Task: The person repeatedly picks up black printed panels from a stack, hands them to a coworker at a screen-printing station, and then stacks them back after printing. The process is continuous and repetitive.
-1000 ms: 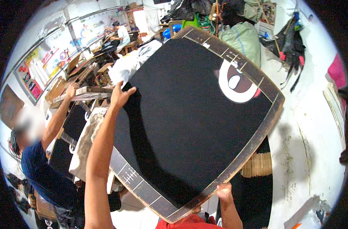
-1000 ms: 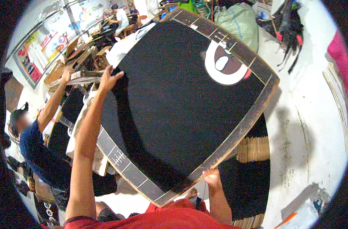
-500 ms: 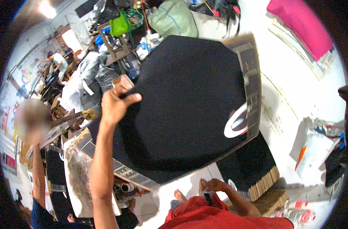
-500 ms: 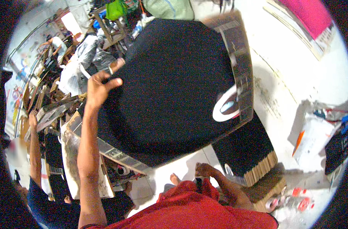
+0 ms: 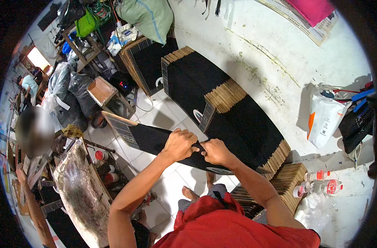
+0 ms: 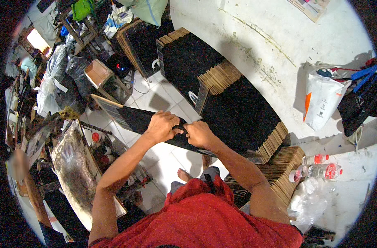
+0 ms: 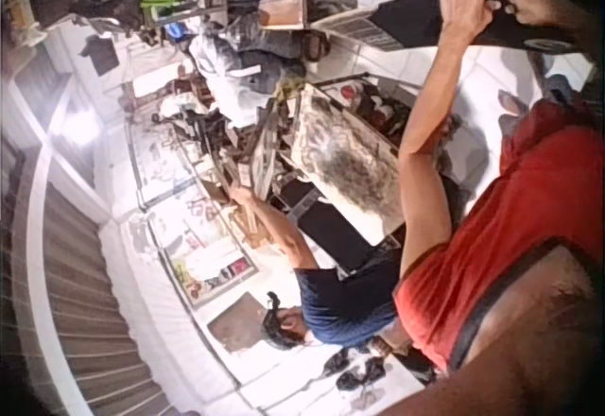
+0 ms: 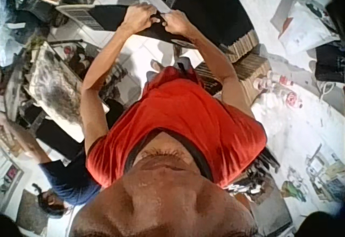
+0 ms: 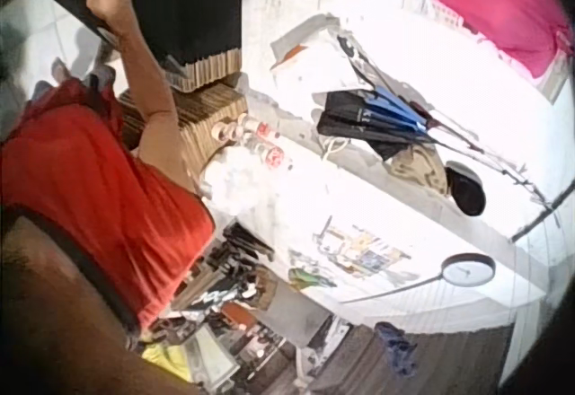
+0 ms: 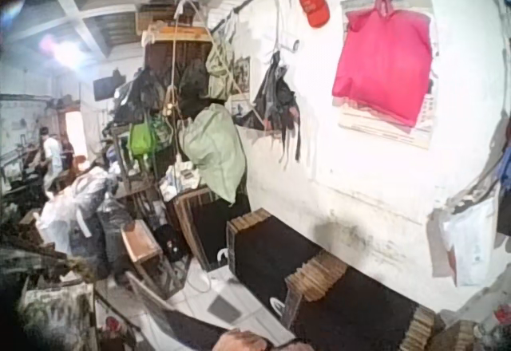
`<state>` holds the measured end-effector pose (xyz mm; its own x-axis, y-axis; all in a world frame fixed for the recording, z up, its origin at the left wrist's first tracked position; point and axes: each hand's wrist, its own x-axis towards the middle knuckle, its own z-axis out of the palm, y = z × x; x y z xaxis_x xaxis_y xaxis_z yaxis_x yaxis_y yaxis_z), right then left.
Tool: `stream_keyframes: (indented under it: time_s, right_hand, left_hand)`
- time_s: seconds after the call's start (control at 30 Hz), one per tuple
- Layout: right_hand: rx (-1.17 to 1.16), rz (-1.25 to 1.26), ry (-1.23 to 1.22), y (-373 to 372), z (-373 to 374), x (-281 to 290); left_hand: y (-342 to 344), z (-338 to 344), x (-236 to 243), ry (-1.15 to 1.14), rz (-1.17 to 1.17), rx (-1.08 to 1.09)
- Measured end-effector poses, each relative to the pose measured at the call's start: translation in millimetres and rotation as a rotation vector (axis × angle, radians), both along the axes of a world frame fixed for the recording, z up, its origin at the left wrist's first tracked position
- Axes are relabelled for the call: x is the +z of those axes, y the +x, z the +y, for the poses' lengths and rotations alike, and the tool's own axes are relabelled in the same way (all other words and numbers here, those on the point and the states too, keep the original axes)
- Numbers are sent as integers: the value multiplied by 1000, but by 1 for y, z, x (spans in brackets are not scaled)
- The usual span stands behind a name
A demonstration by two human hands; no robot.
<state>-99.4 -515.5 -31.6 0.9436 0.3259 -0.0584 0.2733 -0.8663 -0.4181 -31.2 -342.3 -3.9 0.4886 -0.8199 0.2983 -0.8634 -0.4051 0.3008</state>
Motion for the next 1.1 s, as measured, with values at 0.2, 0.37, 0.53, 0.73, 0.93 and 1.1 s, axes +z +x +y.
stream_keyframes:
  time_s: [0.2, 0.37, 0.53, 0.73, 0.93, 1.1]
  right_hand:
    - [-162, 79, 30, -11, -33, -125]
    - [-265, 126, -28, -6, -75, -216]
    - [-441, 230, -135, -2, -132, -284]
    - [-543, 249, -172, -13, -192, -353]
    - [-631, 291, -273, -1, -236, -399]
    - [-680, 300, -304, 7, -254, -401]
  left_hand:
    - [-22, 20, -76, -233, 62, 482]
    - [-109, 92, -199, -39, 532, 821]
    - [-277, 157, -307, 338, 924, 1023]
    - [-392, 177, -339, 542, 1323, 1269]
    - [-374, 171, -335, 342, 1316, 1303]
    - [-323, 125, -316, -3, 1364, 1513]
